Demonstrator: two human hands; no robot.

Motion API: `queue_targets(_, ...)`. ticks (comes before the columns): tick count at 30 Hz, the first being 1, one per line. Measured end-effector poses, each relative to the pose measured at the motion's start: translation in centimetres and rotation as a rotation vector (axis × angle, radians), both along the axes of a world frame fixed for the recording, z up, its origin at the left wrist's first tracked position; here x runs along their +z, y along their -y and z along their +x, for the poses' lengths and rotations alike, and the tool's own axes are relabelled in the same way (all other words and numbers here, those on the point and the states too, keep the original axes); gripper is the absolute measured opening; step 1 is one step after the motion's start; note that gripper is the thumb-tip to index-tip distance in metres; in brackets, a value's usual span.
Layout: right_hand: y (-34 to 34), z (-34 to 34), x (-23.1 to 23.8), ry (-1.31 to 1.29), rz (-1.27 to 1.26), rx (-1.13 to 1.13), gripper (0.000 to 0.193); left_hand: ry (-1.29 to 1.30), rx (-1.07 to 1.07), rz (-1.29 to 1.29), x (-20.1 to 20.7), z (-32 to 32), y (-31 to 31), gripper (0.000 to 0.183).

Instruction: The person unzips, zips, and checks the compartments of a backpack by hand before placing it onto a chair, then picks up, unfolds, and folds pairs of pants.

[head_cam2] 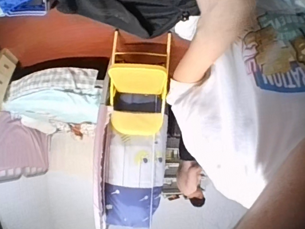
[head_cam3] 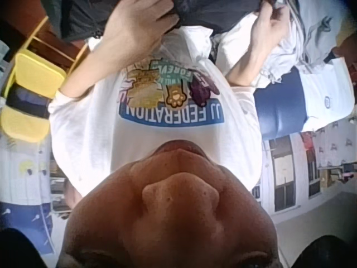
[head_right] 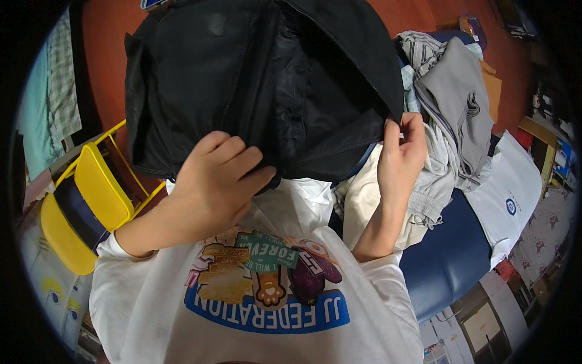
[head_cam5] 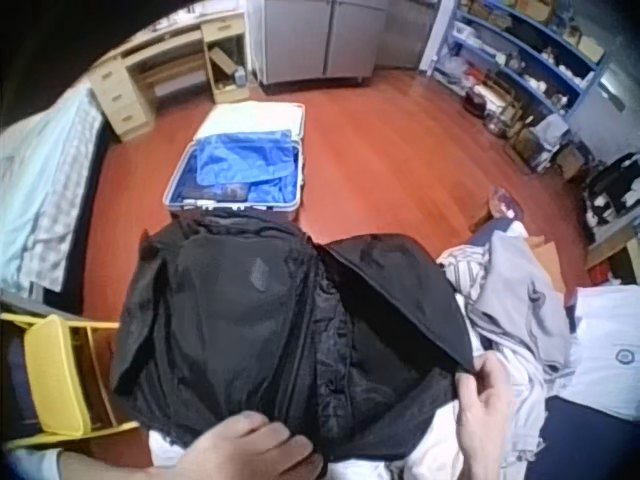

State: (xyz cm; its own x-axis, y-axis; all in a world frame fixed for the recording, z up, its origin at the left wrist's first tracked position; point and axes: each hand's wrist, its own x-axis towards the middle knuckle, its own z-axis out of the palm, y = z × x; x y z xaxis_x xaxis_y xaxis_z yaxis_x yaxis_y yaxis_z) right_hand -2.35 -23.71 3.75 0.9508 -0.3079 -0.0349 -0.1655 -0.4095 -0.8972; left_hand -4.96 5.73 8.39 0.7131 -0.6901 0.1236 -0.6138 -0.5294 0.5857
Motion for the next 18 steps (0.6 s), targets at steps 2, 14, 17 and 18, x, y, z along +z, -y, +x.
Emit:
queue_targets(2,1.0,-0.3,-1.6,-0.166,0.111,-0.016,0.004,0.015,0.02,-0.013,-0.8,-1.1,0.4,0.045)
queue_targets(14,3.1,0.2,-5.0,-0.323,0.218,-0.184,0.019,-0.028,0.123,-0.114,-0.5,-1.6,-0.6,0.036)
queue_targets(17,3.6,0.3,-4.0,-0.214,0.045,-0.045,0.014,0.006,0.168,-0.194,-1.2,-1.2,-0.5,0.035)
queue_targets(18,2.3,0.3,-3.0,-0.213,0.046,-0.049,0.014,0.027,0.178,-0.228,-1.5,-1.1,-0.3,0.034)
